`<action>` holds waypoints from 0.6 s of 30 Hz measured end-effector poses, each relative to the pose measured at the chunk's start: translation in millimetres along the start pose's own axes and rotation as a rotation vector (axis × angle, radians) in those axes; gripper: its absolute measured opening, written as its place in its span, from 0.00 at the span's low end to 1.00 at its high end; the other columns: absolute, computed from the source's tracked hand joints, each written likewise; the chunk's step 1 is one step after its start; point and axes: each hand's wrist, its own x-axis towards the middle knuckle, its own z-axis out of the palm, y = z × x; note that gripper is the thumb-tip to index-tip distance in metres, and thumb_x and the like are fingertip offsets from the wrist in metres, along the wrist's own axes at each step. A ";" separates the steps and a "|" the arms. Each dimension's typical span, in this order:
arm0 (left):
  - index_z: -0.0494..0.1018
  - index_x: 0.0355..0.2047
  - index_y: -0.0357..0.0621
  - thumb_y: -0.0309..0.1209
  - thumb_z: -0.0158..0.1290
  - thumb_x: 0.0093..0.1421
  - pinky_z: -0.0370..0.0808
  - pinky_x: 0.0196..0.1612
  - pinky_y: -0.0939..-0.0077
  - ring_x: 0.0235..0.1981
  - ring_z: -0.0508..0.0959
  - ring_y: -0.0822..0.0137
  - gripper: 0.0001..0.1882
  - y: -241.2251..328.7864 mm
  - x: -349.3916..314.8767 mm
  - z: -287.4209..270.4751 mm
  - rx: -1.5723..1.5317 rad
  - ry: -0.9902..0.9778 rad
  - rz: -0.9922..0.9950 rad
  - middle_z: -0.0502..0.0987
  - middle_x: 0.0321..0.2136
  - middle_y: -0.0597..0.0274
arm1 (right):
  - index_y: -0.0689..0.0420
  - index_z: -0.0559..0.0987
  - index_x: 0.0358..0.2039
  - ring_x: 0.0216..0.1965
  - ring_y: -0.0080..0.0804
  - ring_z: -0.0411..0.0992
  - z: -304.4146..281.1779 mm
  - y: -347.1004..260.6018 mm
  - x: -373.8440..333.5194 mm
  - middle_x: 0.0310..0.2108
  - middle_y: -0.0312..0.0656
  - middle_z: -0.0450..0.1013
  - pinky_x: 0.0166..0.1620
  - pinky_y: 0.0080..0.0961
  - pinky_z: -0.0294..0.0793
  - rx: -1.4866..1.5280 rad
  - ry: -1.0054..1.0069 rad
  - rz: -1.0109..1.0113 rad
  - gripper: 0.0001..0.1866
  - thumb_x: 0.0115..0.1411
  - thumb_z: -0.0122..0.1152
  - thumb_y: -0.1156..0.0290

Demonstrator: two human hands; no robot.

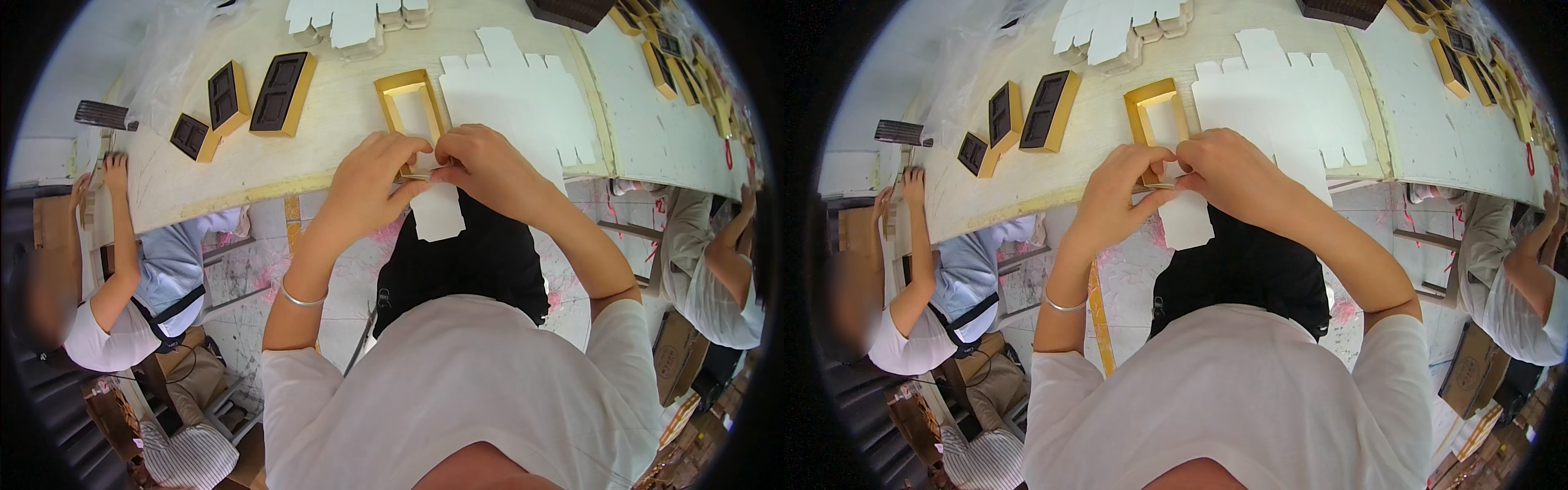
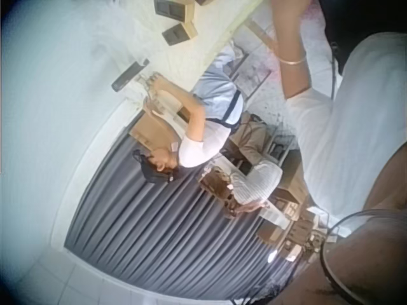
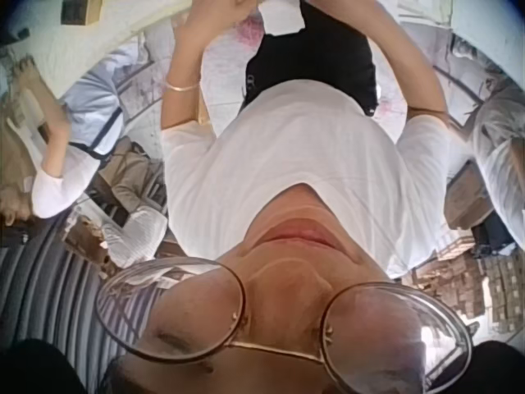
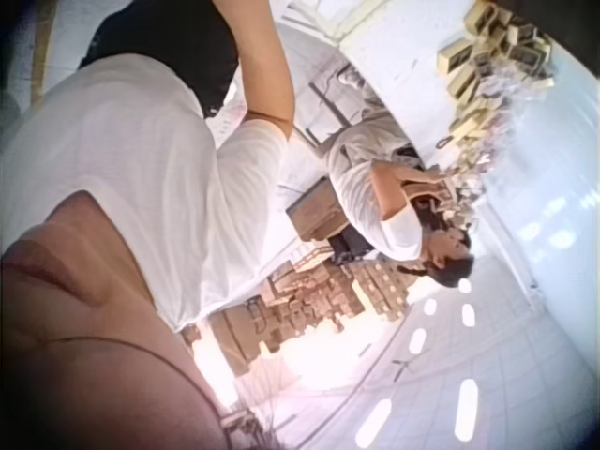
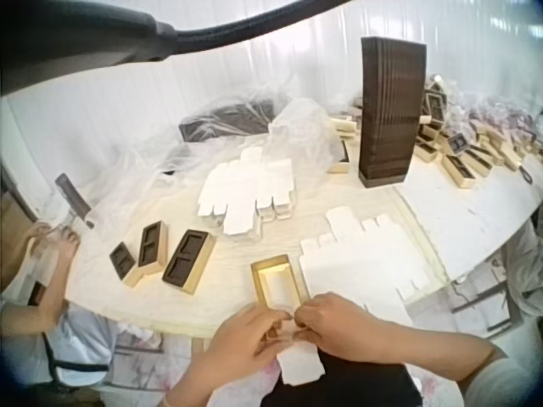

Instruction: The person assembles small rectangular boxes by folding flat cardboard pieces into shape and inserting white foam inserts. They then place dark rectangular inserts into the boxes and set the completed units on the table. The process is repeated multiple times with consistent hand motions.

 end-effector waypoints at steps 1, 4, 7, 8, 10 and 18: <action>0.74 0.28 0.39 0.27 0.60 0.49 0.69 0.34 0.71 0.31 0.71 0.59 0.08 0.5 -0.4 2.9 0.030 0.007 0.007 0.71 0.27 0.59 | 0.61 0.74 0.30 0.29 0.42 0.69 -2.0 -1.2 1.4 0.23 0.44 0.70 0.35 0.34 0.68 0.027 -0.028 0.024 0.09 0.49 0.65 0.76; 0.75 0.26 0.41 0.28 0.60 0.49 0.68 0.33 0.69 0.28 0.71 0.59 0.06 -2.6 -3.1 12.1 0.008 0.061 -0.020 0.69 0.24 0.60 | 0.59 0.74 0.42 0.33 0.42 0.70 -13.9 -10.6 6.3 0.27 0.45 0.71 0.38 0.34 0.70 0.182 -0.152 0.172 0.18 0.49 0.63 0.79; 0.75 0.24 0.42 0.28 0.60 0.49 0.68 0.30 0.68 0.24 0.71 0.60 0.05 -5.2 -6.3 16.9 -0.082 0.078 -0.099 0.68 0.23 0.61 | 0.55 0.70 0.53 0.41 0.41 0.70 -23.2 -10.4 -4.4 0.36 0.45 0.72 0.43 0.33 0.70 0.194 -0.150 0.106 0.30 0.47 0.62 0.82; 0.75 0.24 0.42 0.28 0.60 0.49 0.68 0.29 0.68 0.23 0.71 0.60 0.06 -5.2 -7.4 17.3 -0.114 0.076 -0.130 0.68 0.23 0.61 | 0.54 0.68 0.56 0.43 0.41 0.70 -25.6 -9.3 -12.3 0.39 0.45 0.72 0.45 0.32 0.70 0.168 -0.126 0.041 0.34 0.46 0.62 0.83; 0.75 0.23 0.41 0.28 0.61 0.49 0.68 0.28 0.69 0.23 0.72 0.60 0.06 -0.8 -5.6 15.6 -0.136 0.061 -0.197 0.68 0.23 0.61 | 0.54 0.68 0.57 0.48 0.43 0.68 -21.9 -7.2 -27.5 0.45 0.46 0.71 0.47 0.33 0.68 -0.175 0.007 -0.181 0.34 0.46 0.61 0.81; 0.67 0.45 0.41 0.27 0.55 0.56 0.71 0.35 0.78 0.31 0.72 0.71 0.17 7.9 3.0 -5.7 -0.355 -0.130 -0.322 0.70 0.31 0.62 | 0.58 0.76 0.45 0.40 0.41 0.71 8.8 6.8 -27.2 0.40 0.44 0.72 0.42 0.31 0.70 0.024 0.182 -0.317 0.21 0.48 0.61 0.81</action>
